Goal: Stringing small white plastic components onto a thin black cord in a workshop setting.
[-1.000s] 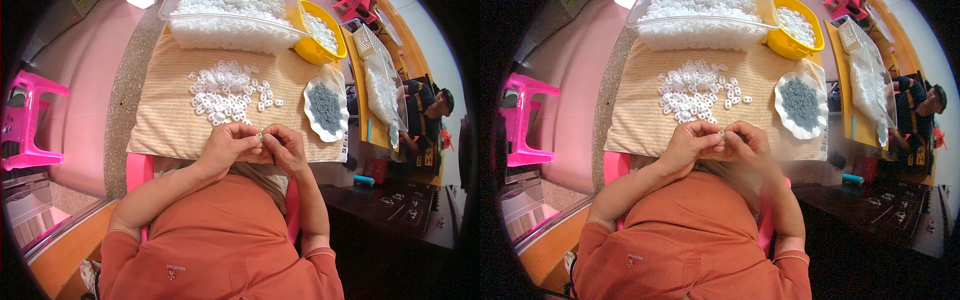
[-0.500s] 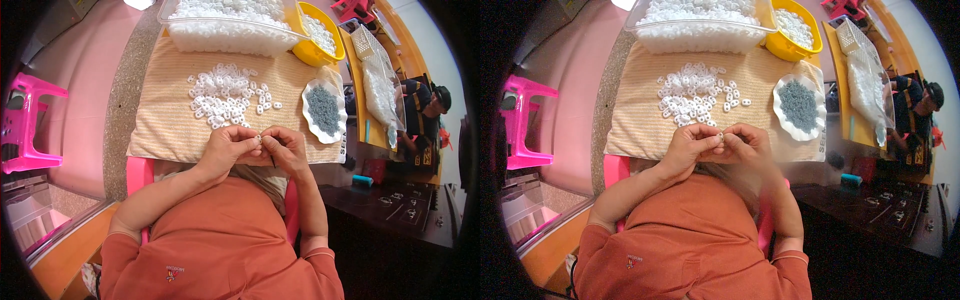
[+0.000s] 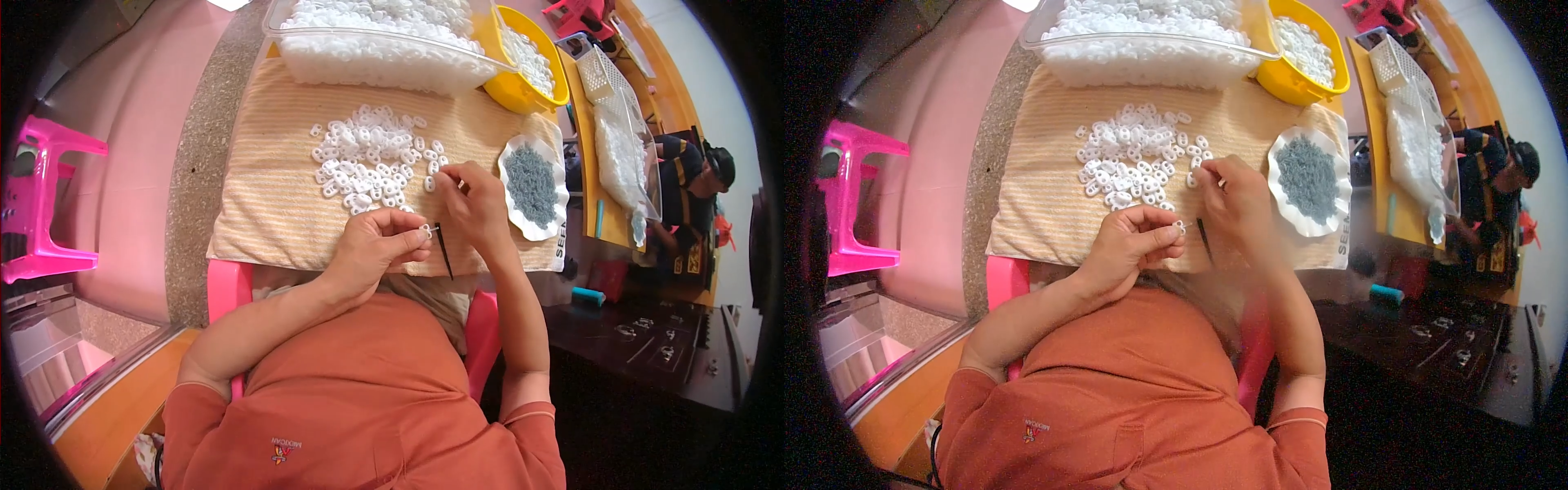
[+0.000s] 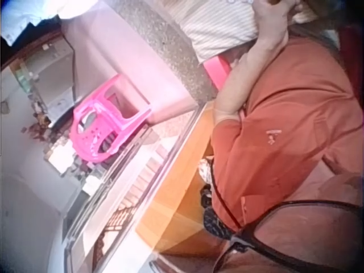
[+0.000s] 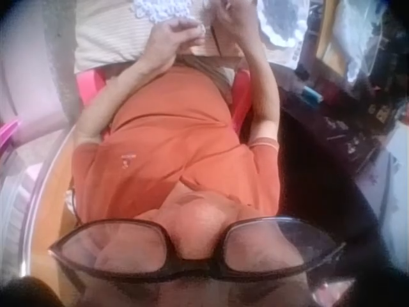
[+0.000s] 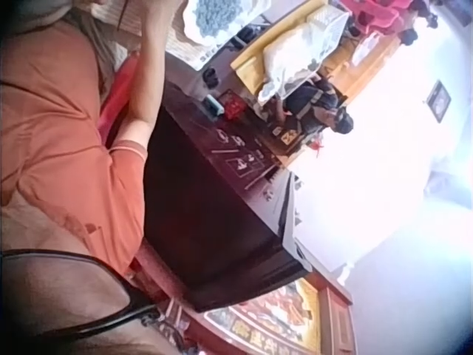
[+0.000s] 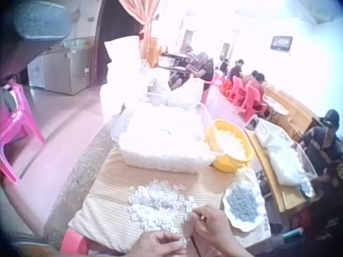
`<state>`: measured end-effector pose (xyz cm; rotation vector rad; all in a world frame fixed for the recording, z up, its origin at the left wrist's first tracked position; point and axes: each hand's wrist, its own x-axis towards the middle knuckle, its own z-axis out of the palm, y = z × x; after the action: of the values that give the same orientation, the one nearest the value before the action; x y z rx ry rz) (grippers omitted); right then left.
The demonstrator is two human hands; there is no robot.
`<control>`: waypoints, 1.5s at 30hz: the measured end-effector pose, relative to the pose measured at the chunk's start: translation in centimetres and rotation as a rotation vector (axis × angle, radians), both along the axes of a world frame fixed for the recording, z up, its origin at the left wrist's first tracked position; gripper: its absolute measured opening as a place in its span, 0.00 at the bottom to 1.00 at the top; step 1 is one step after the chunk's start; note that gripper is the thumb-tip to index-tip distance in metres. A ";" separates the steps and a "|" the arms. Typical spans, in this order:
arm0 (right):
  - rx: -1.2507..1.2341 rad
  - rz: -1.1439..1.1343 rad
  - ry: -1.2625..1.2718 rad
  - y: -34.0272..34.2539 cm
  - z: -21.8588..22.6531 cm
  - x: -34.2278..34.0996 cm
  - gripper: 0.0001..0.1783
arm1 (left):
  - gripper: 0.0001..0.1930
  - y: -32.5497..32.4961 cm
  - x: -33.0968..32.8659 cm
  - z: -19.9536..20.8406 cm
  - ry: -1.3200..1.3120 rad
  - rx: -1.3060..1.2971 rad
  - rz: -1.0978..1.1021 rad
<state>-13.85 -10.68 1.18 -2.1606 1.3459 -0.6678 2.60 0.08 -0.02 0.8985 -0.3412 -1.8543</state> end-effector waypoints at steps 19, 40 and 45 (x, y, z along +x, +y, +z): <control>-0.048 0.023 0.000 0.3 -0.6 1.1 0.09 | 0.08 -0.2 0.3 -0.5 0.059 -0.026 0.030; 0.627 0.030 -0.729 5.6 -0.2 -2.2 0.14 | 0.08 0.1 0.1 -0.4 0.028 -0.032 0.026; 0.709 0.067 -0.766 5.8 0.1 -2.1 0.15 | 0.08 0.2 -0.1 -0.5 0.034 -0.056 0.028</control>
<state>-15.95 -4.90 1.25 -1.1885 0.8864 -0.7368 2.55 0.26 -0.50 0.8284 -0.3565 -1.8234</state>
